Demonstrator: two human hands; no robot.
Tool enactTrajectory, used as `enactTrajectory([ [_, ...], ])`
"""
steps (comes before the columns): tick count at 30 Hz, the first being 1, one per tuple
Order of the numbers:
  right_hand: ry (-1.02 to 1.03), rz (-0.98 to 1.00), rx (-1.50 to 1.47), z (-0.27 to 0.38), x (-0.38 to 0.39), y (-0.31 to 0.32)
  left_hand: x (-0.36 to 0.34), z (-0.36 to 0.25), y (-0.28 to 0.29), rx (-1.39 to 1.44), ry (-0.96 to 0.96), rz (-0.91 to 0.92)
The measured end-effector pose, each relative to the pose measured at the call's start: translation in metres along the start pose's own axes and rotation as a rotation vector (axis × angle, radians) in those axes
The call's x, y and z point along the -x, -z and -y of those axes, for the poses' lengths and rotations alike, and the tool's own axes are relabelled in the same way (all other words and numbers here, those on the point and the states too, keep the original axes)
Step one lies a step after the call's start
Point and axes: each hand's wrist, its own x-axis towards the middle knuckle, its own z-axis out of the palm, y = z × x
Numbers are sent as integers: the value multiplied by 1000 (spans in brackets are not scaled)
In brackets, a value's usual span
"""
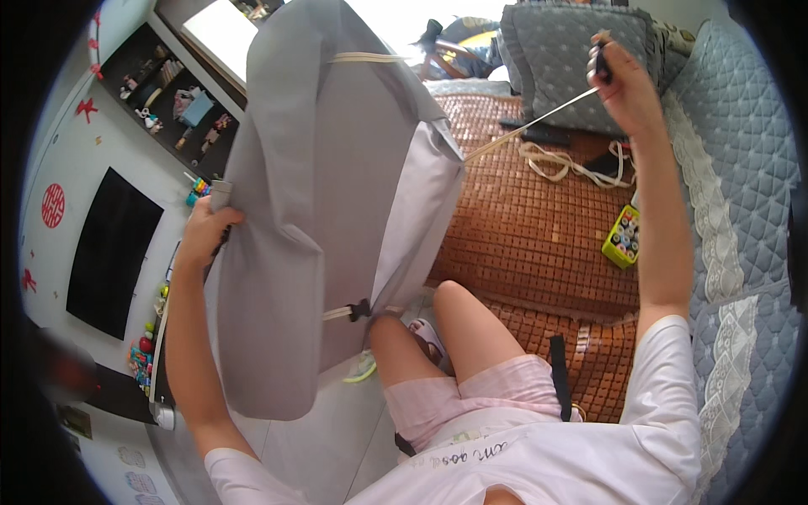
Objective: The person sews a white fabric strap onto a grey bag by hand, cuts the strap with scissors, and then threads it through a plastic buckle.
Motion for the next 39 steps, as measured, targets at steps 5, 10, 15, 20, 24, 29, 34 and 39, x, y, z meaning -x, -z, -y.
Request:
enactTrajectory([
  [5,249,252,38,95,-72,5,5,1,84,207,72,-26],
  [10,353,129,57,111,-97,-72,29,-12,55,312,252,-96],
  [15,789,420,1448,12,-90,-79,1,58,-41,302,418,-97],
  [20,-225,199,351,-62,-32,-112,-22,104,-89,82,140,-80],
  [24,-416,0,476,-90,3,-73,-33,134,-119,155,471,186],
  [29,-547,28,438,-99,61,-40,-77,203,-160,1026,704,637],
  [34,-678,6,300,-141,91,-56,-69,203,-169,832,455,725],
  [39,-738,105,155,-165,104,-76,-67,179,-189,375,339,873],
])
